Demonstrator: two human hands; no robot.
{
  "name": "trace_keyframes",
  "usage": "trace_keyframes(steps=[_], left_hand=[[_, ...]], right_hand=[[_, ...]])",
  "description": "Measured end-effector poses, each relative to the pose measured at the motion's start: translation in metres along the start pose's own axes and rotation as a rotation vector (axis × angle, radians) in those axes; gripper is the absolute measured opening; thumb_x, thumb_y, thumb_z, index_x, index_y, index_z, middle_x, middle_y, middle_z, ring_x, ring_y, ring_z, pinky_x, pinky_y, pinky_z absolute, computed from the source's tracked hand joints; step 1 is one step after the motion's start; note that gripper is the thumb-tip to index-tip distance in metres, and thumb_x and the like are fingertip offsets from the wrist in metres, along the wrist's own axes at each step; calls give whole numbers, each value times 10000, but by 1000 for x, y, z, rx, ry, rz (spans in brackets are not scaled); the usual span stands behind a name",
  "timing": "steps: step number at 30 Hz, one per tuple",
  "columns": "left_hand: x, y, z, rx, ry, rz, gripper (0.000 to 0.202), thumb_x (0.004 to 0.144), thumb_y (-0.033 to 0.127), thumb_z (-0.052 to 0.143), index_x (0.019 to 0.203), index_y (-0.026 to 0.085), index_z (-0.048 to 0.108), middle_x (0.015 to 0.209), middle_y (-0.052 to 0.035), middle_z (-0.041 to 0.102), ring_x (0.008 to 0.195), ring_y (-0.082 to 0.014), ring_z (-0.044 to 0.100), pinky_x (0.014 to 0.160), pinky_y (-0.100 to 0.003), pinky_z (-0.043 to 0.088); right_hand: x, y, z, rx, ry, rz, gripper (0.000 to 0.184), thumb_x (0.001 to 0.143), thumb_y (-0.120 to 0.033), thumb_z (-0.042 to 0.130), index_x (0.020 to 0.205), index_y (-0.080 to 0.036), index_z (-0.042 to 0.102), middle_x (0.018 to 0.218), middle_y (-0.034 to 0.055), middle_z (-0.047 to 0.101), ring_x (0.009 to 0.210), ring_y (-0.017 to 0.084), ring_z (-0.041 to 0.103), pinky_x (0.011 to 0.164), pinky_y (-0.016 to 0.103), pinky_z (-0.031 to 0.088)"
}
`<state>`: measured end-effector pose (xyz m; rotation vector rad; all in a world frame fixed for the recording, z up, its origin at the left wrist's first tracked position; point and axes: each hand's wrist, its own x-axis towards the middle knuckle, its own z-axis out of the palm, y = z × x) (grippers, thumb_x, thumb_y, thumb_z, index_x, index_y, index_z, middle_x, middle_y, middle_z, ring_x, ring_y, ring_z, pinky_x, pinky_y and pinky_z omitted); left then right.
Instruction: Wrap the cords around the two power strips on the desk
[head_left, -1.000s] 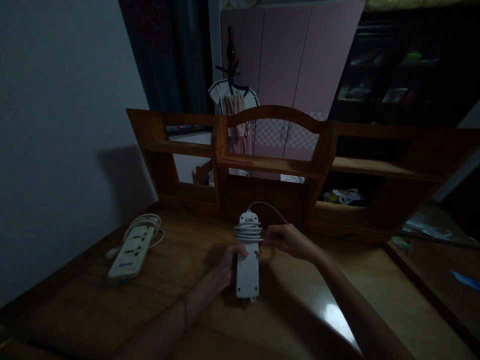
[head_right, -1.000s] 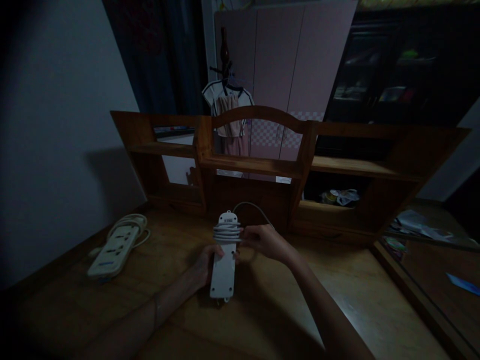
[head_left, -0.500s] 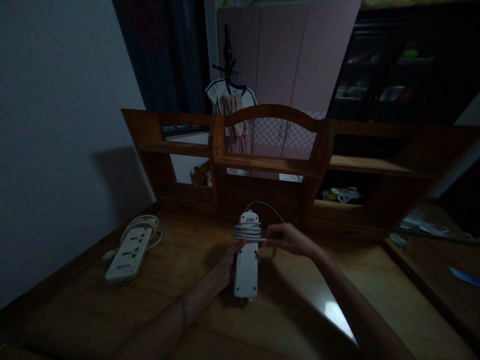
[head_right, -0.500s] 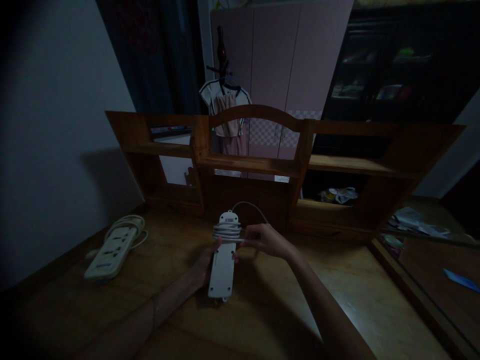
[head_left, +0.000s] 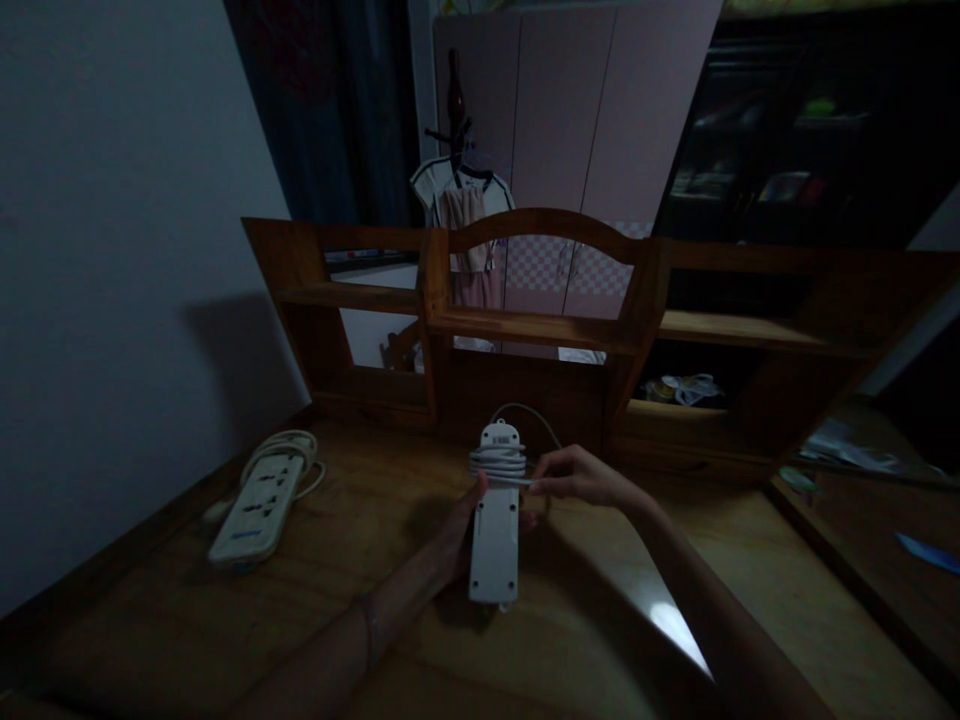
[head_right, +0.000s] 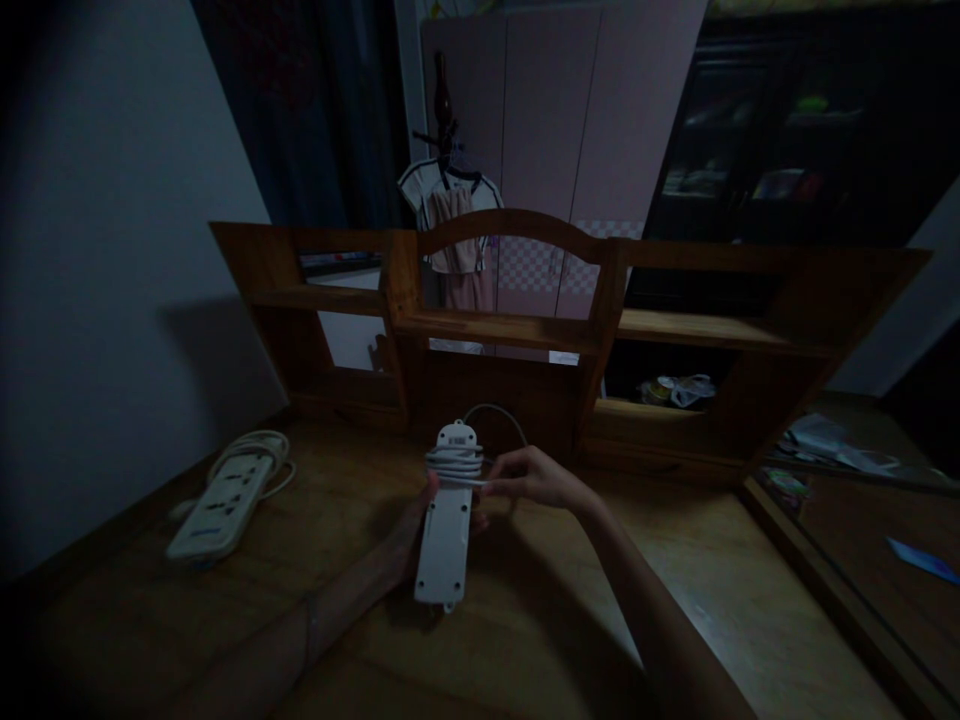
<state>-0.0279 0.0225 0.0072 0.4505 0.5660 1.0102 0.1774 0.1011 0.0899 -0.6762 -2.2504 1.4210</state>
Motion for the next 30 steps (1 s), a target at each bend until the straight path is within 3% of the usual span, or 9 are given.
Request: trace_keyframes(steps=[7,14,23,25,30], left_hand=[[4,-2,-7,44,-95,57,730,830,701,383,987,37,644,821,-153,670,739,-227,656,723,-326,502],[4,-1,-1,-17,-143,101,673,843,673,392,983,62,638,819,-108,626,618,-173,593,705,-366,500],[5,3,2,-33,-294,21,697,826,704,372,1169,126,558,801,-72,591,524,-147,539,567,-315,471],[7,4,3,-30,-283,11,674,827,688,396,1163,126,556,792,-74,596,523,-152,546,557,-311,473],[13,8,-2,-77,-122,26,558,838,618,466,1077,125,574,754,-79,610,530,-157,580,495,-264,465]], right_hand=[[1,9,-1,13,22,40,359,776,-475,680,789,-118,652,623,-31,491,545,68,390,480,189,277],[4,17,3,92,-1,77,362,756,-483,696,770,-128,627,622,-36,487,527,64,389,472,183,291],[3,27,5,224,-97,83,321,793,-439,684,815,-120,648,673,-19,508,531,58,389,479,186,286],[4,35,11,294,-80,98,334,779,-443,698,811,-114,651,646,-22,498,522,59,386,474,186,278],[14,60,35,445,96,85,399,800,-509,658,766,-112,629,613,-23,475,464,48,318,420,192,227]])
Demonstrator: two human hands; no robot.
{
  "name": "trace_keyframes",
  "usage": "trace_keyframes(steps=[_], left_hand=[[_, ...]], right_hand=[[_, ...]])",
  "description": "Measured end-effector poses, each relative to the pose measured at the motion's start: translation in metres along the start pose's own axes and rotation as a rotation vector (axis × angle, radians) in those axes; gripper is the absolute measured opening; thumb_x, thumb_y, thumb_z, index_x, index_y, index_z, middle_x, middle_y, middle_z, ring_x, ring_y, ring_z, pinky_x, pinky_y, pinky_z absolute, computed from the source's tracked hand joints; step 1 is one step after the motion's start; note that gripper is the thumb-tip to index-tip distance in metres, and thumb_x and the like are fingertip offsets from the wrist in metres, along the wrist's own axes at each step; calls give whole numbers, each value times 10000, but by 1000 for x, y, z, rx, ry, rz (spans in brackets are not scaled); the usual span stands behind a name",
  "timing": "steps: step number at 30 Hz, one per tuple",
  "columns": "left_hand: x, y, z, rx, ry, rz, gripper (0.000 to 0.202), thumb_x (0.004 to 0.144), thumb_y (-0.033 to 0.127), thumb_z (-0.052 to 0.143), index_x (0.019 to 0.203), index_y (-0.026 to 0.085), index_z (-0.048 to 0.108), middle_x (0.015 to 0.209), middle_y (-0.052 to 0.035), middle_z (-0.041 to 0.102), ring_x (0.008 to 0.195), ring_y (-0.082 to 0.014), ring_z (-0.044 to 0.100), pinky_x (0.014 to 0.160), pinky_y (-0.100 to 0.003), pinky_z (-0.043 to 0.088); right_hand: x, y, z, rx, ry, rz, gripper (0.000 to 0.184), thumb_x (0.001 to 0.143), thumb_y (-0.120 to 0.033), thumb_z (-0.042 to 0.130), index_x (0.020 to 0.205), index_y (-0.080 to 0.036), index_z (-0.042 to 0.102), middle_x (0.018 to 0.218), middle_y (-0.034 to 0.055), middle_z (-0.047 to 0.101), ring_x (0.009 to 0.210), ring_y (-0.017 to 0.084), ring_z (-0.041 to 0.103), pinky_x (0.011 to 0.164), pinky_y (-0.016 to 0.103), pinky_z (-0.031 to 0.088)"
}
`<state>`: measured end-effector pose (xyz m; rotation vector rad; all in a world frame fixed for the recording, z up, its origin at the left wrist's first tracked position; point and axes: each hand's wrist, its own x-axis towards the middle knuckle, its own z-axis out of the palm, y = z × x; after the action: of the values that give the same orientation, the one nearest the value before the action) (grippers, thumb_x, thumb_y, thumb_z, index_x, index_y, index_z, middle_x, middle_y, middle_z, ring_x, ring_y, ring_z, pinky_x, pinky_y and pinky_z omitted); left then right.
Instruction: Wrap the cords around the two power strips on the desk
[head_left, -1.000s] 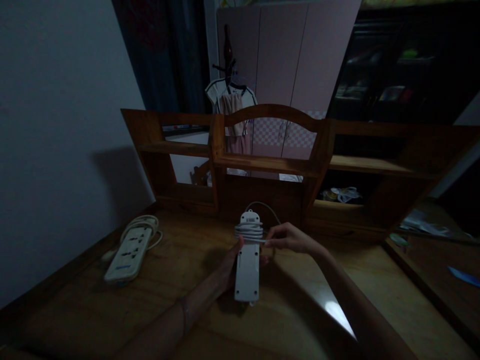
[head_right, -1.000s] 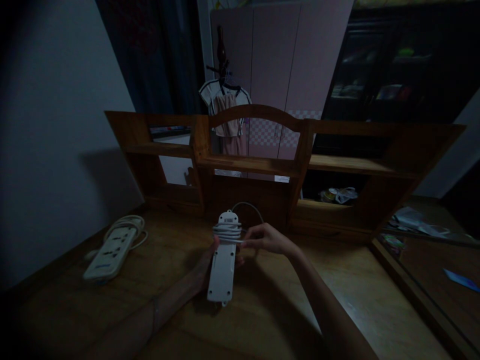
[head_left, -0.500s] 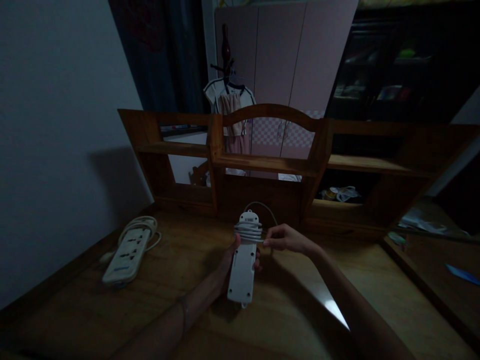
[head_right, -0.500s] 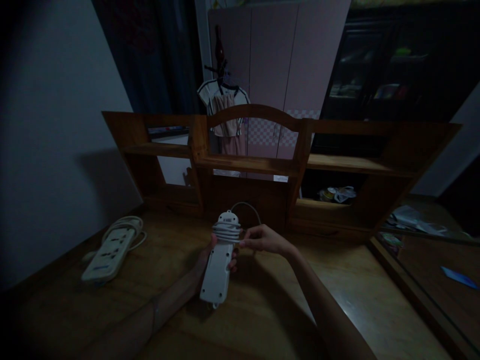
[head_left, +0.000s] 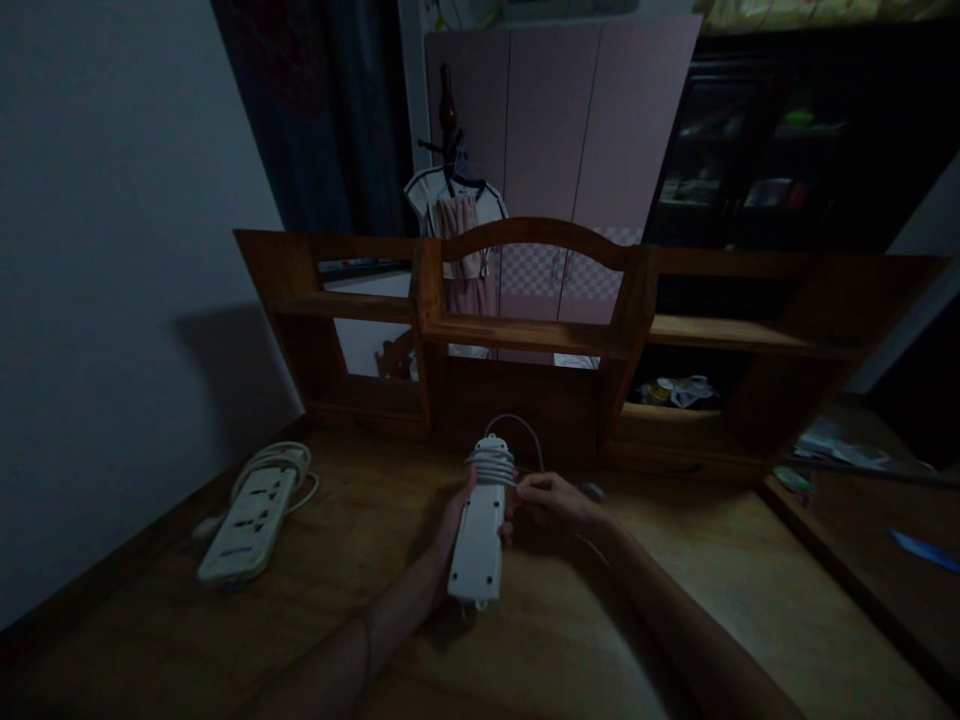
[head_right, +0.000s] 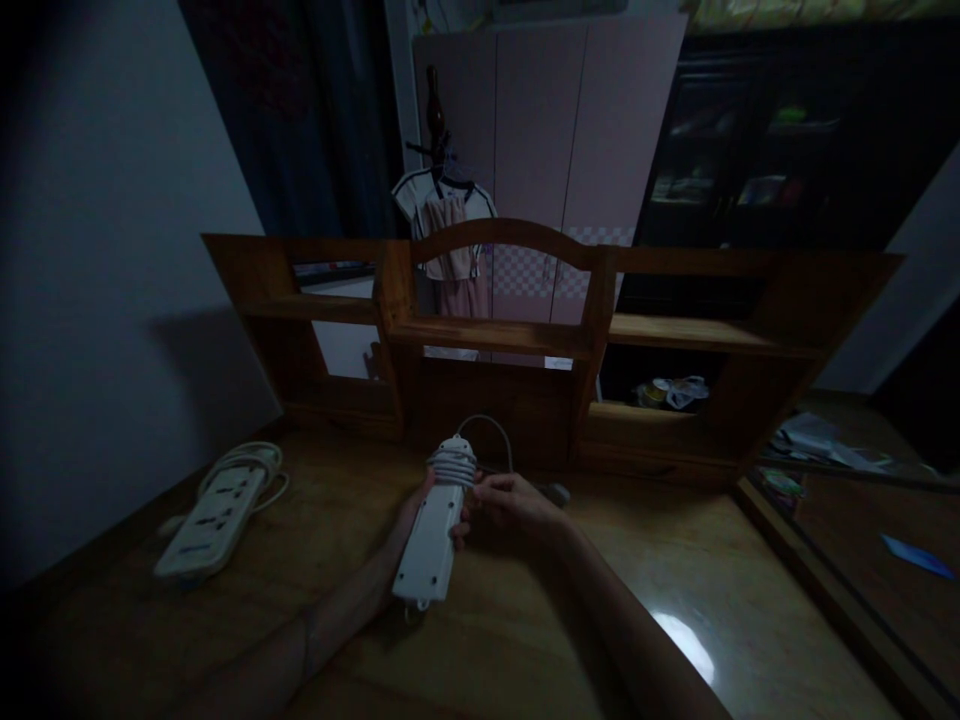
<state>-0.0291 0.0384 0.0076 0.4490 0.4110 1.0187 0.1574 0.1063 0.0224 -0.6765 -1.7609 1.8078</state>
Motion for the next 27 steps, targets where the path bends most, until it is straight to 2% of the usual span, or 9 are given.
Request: trace_keyframes(steps=[3,6,9,13,20,24,27], left_hand=[[1,1,-3,-47,38,-7,528,836,600,488,1005,109,582,730,-78,609,525,-152,584,493,-262,476],[1,1,-4,-62,13,28,499,852,575,482,1001,110,580,731,-74,611,529,-147,586,494,-257,477],[3,2,-5,-56,3,2,531,858,599,450,1051,120,570,738,-74,612,529,-153,583,498,-276,484],[7,5,-8,-4,47,-32,583,857,625,415,1093,112,559,737,-84,613,532,-168,588,504,-302,493],[6,0,-8,97,128,42,534,848,602,451,992,106,586,689,-72,615,478,-156,577,470,-280,476],[4,3,-4,98,157,59,557,844,619,450,994,101,587,674,-68,619,484,-153,582,475,-274,481],[4,9,-4,133,192,90,542,840,601,477,1010,99,591,612,-46,602,466,-155,580,463,-265,479]], right_hand=[[5,11,6,14,30,-19,409,826,-530,620,799,-122,628,579,-39,444,427,45,281,394,197,200],[7,14,7,6,51,-29,408,823,-532,623,807,-124,635,527,-52,414,404,49,287,384,198,200],[5,12,6,-1,54,-18,413,816,-534,629,796,-122,636,562,-36,471,411,47,302,385,192,215],[5,12,5,39,35,-12,408,803,-534,642,803,-126,626,549,-43,465,405,48,313,381,184,231],[6,16,6,-20,47,26,433,785,-574,627,801,-142,602,551,-44,445,405,60,317,391,200,252],[2,-7,10,-208,148,50,415,795,-556,617,751,-143,602,576,-13,477,481,91,382,438,219,282],[-9,-53,21,-495,373,-13,296,755,-437,694,736,-153,611,668,29,546,606,138,469,521,241,330]])
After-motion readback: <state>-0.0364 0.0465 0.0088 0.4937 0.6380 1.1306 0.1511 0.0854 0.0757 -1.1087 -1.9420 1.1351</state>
